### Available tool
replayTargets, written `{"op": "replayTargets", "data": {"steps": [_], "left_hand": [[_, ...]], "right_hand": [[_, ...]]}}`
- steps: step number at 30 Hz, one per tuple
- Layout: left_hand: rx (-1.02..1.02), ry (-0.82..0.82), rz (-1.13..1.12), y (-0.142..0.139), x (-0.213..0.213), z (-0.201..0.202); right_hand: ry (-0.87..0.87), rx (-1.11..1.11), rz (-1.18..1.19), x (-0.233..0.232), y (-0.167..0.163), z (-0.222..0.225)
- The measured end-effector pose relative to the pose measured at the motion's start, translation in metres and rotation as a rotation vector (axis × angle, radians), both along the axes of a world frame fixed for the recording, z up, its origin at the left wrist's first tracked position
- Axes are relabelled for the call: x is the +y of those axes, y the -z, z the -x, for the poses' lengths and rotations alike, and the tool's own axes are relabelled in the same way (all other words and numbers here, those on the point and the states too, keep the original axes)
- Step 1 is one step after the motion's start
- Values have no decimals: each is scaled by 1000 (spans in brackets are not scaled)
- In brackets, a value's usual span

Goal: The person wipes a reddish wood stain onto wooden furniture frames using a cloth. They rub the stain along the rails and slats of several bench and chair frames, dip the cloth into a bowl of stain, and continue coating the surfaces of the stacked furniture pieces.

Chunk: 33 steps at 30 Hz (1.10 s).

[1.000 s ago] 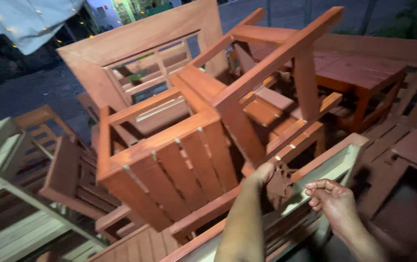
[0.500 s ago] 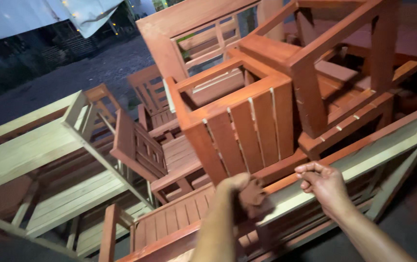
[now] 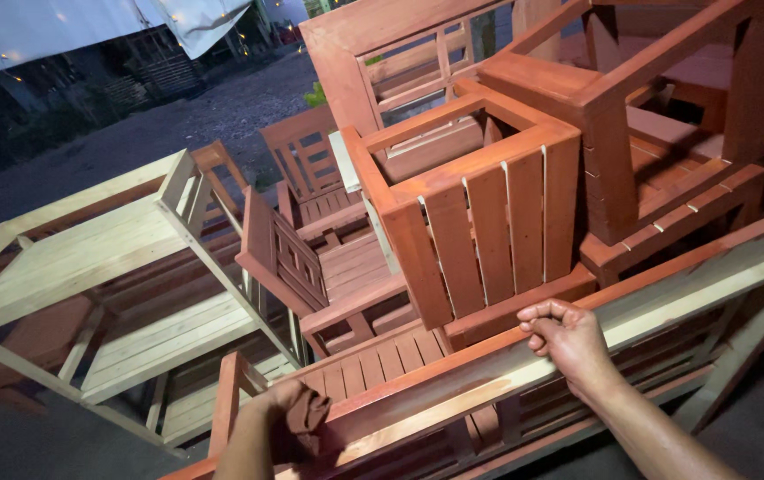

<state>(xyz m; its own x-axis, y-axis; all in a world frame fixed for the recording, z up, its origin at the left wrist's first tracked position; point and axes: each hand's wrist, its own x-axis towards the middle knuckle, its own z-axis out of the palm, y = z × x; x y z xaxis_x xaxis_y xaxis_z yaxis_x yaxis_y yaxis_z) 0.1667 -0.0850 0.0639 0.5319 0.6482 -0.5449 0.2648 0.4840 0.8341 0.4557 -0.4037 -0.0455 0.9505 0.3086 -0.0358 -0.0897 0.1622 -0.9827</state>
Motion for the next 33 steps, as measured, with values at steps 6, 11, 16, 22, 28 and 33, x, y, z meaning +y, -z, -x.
{"op": "replayTargets", "data": {"steps": [6,11,16,22,28,33], "left_hand": [[-15,147,18,-17,-34,-24],[5,295,100,-66,-115,-64],[-44,331,211,-58,-182,-108],[118,1167,-831,58,-247,-368],[16,1145,-1019,110,-335,-483],[16,1199,-1060,74,-412,-508]], "right_hand": [[10,-13,-7,-4,5,-6],[41,-27,0,-17,0,-24],[124,-41,9,-50,-9,-54],[295,-82,-46,-116,-7,-102],[449,-157,-74,-182,-8,-148],[531,-139,-116,-232,-3,-173]]}}
